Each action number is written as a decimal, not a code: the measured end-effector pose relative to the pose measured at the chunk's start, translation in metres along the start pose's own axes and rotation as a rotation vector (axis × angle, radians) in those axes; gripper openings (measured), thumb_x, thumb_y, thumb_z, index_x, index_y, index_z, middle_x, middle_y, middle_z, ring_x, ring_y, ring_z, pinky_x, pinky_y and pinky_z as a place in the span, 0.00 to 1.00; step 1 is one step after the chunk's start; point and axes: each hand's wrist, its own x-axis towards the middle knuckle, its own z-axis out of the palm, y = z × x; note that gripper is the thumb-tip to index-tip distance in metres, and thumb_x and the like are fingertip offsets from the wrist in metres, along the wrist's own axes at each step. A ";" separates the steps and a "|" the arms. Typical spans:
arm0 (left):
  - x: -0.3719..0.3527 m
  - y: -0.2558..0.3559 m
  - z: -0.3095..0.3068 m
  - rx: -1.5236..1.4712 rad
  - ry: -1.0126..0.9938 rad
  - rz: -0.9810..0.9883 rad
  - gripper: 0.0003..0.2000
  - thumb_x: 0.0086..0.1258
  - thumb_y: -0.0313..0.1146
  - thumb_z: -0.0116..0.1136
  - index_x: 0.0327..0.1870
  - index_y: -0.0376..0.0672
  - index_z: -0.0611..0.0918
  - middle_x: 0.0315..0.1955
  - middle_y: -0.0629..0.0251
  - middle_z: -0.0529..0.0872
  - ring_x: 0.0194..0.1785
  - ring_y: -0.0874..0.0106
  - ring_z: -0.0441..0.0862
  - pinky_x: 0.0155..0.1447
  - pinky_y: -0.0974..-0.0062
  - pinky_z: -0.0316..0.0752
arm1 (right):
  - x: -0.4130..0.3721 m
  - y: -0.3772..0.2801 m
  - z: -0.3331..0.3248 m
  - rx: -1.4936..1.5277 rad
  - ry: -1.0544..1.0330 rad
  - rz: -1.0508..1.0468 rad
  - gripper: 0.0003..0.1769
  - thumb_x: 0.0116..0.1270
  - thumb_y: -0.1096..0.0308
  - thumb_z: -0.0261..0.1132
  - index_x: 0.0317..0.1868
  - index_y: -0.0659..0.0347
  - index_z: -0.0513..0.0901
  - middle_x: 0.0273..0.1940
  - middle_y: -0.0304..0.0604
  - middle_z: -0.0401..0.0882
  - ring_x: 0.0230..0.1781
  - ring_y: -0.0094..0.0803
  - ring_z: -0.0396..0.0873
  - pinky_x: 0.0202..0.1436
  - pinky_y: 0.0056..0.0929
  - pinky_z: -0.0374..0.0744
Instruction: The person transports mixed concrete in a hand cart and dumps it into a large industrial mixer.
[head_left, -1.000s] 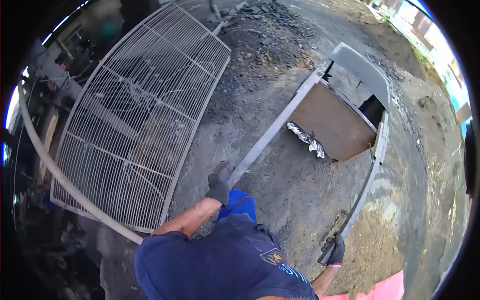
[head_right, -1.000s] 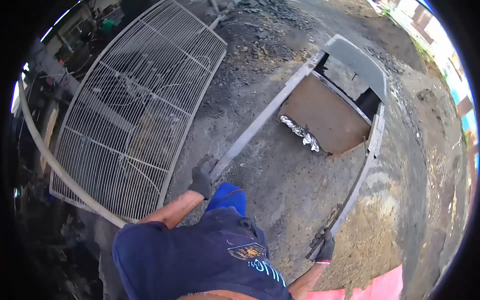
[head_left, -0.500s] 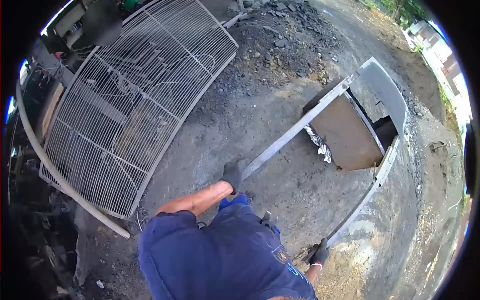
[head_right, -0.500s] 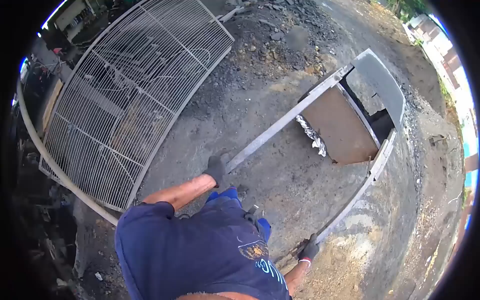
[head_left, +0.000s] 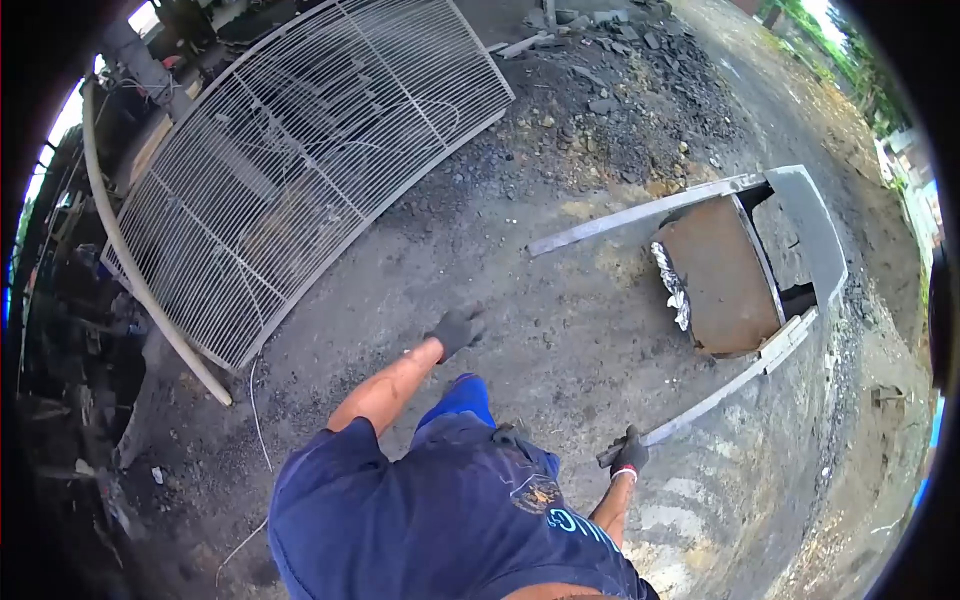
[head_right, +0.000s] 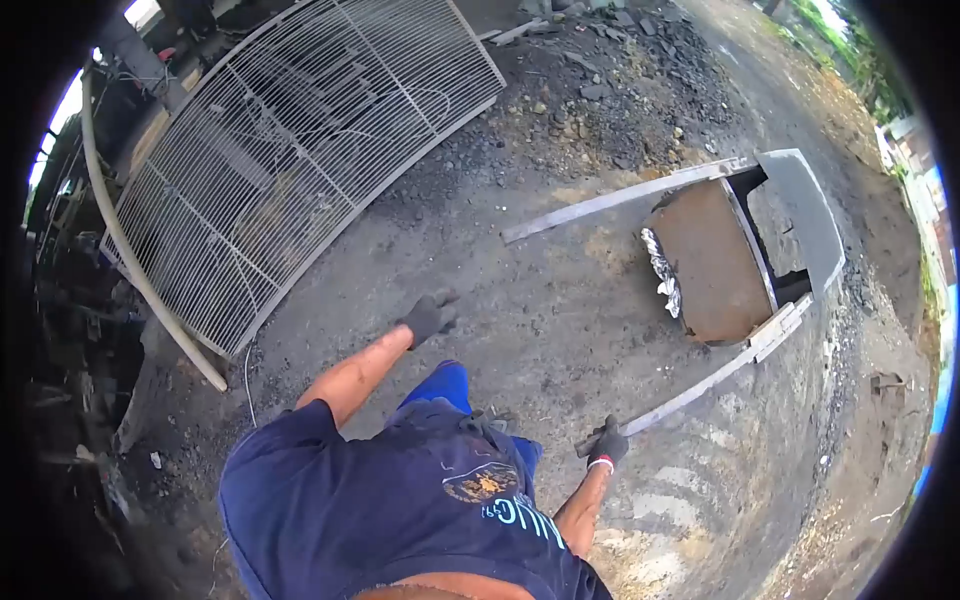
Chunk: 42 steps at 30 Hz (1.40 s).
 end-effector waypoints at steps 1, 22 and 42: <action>-0.015 -0.017 -0.009 0.159 -0.036 -0.020 0.20 0.70 0.37 0.60 0.61 0.41 0.80 0.33 0.65 0.85 0.31 0.73 0.81 0.37 0.71 0.78 | -0.003 -0.021 0.010 0.054 -0.020 -0.026 0.13 0.65 0.63 0.71 0.33 0.63 0.79 0.23 0.45 0.78 0.18 0.38 0.77 0.22 0.39 0.76; 0.107 -0.047 -0.005 0.656 0.057 -0.175 0.25 0.63 0.51 0.64 0.55 0.42 0.83 0.49 0.44 0.86 0.54 0.53 0.85 0.56 0.61 0.78 | 0.144 -0.132 0.153 -0.082 -0.554 0.158 0.28 0.67 0.62 0.66 0.66 0.54 0.69 0.42 0.41 0.81 0.38 0.35 0.83 0.36 0.37 0.85; 0.060 0.010 0.261 0.584 -0.117 -0.443 0.29 0.61 0.50 0.68 0.59 0.39 0.82 0.43 0.57 0.89 0.38 0.68 0.86 0.39 0.68 0.80 | 0.250 0.004 -0.218 -1.415 -0.632 -0.310 0.15 0.57 0.54 0.70 0.42 0.48 0.81 0.42 0.36 0.85 0.47 0.39 0.83 0.47 0.45 0.83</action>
